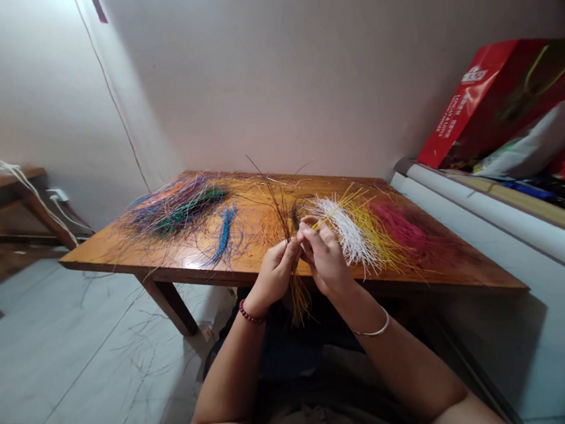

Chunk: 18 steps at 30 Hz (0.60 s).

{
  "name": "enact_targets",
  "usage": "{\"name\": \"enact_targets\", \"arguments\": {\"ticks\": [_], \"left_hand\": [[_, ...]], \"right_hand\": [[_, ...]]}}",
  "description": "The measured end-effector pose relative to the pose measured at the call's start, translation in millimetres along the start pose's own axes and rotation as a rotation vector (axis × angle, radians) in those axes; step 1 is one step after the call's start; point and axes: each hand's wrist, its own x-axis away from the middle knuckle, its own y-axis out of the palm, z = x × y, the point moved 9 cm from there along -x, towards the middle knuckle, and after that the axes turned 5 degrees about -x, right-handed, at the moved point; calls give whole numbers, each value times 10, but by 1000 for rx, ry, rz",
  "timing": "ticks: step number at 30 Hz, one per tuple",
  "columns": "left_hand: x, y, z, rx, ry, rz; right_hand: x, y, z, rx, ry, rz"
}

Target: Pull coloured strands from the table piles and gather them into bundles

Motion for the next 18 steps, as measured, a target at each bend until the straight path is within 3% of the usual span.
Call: {"name": "enact_targets", "arguments": {"ticks": [5, 10, 18], "left_hand": [[8, -7, 44, -92, 29, 11], [19, -10, 144, -260, 78, 24], [30, -16, 217, -448, 158, 30]], "right_hand": [[-39, -64, 20, 36, 7, 43], [-23, -124, 153, 145, 138, 59], [-48, -125, 220, 288, 111, -52]]}}
